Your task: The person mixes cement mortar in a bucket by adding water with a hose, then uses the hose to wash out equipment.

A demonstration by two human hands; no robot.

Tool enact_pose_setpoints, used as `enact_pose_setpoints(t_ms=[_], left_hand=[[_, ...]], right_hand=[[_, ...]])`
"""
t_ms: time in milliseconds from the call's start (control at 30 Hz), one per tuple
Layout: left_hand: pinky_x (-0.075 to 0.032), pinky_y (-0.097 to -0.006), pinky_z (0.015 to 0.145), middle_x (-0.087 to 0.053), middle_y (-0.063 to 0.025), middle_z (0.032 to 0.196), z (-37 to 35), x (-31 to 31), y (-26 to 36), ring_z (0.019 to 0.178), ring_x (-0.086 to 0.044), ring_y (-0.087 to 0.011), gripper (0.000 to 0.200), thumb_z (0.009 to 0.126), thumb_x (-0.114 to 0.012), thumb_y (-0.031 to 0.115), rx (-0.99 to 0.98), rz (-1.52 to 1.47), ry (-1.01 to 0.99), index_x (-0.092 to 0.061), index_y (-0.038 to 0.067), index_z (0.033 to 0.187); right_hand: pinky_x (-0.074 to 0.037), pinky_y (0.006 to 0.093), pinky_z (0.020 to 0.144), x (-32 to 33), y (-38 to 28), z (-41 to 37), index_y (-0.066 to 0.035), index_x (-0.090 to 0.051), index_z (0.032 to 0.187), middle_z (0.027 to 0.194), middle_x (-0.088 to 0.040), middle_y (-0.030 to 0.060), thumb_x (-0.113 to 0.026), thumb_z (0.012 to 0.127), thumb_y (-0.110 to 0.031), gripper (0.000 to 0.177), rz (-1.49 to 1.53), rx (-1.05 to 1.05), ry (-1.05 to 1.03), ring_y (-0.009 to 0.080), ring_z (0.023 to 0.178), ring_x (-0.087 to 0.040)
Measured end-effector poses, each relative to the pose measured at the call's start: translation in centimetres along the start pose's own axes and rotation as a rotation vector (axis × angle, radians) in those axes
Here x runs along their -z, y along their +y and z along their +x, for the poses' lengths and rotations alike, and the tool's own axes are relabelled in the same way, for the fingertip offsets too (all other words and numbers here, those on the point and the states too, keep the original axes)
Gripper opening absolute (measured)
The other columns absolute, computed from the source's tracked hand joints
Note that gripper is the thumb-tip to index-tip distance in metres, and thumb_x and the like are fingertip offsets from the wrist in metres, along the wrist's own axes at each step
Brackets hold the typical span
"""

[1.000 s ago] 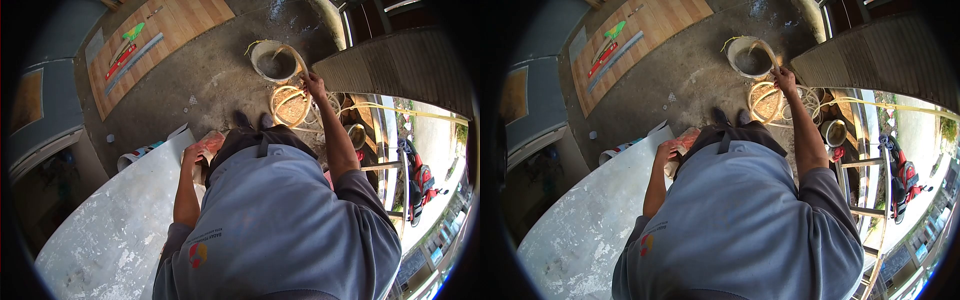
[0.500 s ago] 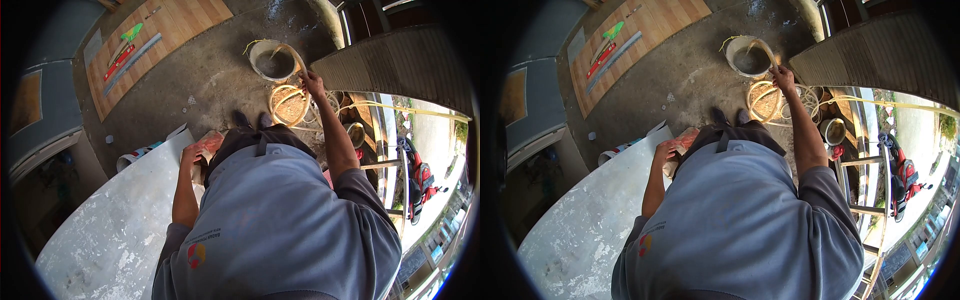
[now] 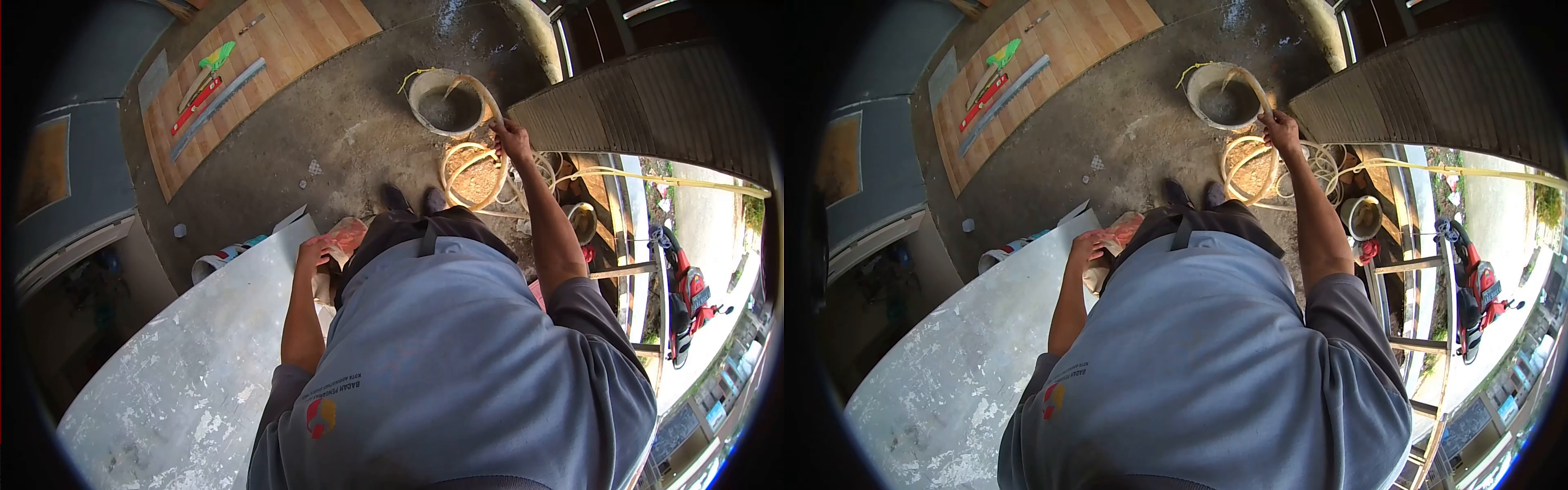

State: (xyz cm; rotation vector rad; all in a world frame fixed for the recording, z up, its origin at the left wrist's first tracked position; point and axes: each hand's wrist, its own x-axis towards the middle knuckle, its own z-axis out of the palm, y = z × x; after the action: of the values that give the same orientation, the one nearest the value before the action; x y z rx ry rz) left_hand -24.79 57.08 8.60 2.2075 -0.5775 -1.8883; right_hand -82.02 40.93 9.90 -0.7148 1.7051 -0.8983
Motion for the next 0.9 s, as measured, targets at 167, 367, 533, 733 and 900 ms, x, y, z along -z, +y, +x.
enact_pose_setpoints(t_ms=[167, 367, 533, 733, 900], left_hand=[[-0.051, -0.0389, 0.085, -0.067, -0.0018, 0.108, 0.0, 0.2, 0.1, 0.101, -0.061, -0.0195, 0.032, 0.090, -0.061, 0.022, 0.020, 0.017, 0.008, -0.063, 0.012, 0.120], [-0.051, -0.0388, 0.084, -0.068, -0.0023, 0.108, 0.5, 0.5, -0.5, 0.101, -0.062, -0.0194, 0.033, 0.089, -0.060, 0.023, 0.012, -0.004, 0.000, -0.062, 0.011, 0.119], [-0.049, -0.0390, 0.085, -0.070, -0.0014, 0.108, -0.3, 0.3, 0.0, 0.098, -0.061, -0.0187, 0.035, 0.087, -0.061, 0.024, 0.002, 0.001, -0.003, -0.060, 0.010, 0.120], [-0.052, -0.0390, 0.084, -0.066, -0.0045, 0.110, -1.0, 0.0, 0.8, 0.101, -0.062, -0.0203, 0.030, 0.090, -0.055, 0.020, -0.010, 0.047, -0.009, -0.062, 0.010, 0.118], [-0.052, -0.0398, 0.085, -0.067, -0.0042, 0.109, -0.3, 0.2, 0.3, 0.100, -0.062, -0.0201, 0.028, 0.090, -0.055, 0.021, -0.007, 0.026, -0.003, -0.063, 0.010, 0.115]], right_hand=[[-0.046, 0.0259, 0.043, -0.2, 0.1, 0.2, 0.001, -0.065, 0.101, 0.065, -0.055, 0.0037, -0.069, 0.088, -0.024, 0.028, 0.007, 0.007, -0.002, 0.0115, 0.049, -0.054], [-0.046, 0.0261, 0.043, -0.4, 0.0, 0.1, 0.001, -0.065, 0.102, 0.065, -0.055, 0.0038, -0.069, 0.088, -0.025, 0.029, 0.017, 0.005, -0.005, 0.0118, 0.049, -0.054], [-0.046, 0.0262, 0.043, -0.5, -0.2, -0.2, 0.000, -0.065, 0.102, 0.065, -0.055, 0.0038, -0.069, 0.088, -0.025, 0.030, 0.007, 0.003, -0.007, 0.0119, 0.049, -0.054], [-0.046, 0.0262, 0.043, -0.2, -0.1, -0.1, -0.001, -0.065, 0.102, 0.065, -0.055, 0.0037, -0.068, 0.089, -0.026, 0.028, -0.015, 0.005, 0.007, 0.0118, 0.049, -0.054], [-0.046, 0.0259, 0.043, 0.0, 0.3, 0.2, -0.001, -0.065, 0.101, 0.065, -0.056, 0.0035, -0.068, 0.089, -0.026, 0.027, -0.019, 0.005, 0.005, 0.0113, 0.049, -0.054]])
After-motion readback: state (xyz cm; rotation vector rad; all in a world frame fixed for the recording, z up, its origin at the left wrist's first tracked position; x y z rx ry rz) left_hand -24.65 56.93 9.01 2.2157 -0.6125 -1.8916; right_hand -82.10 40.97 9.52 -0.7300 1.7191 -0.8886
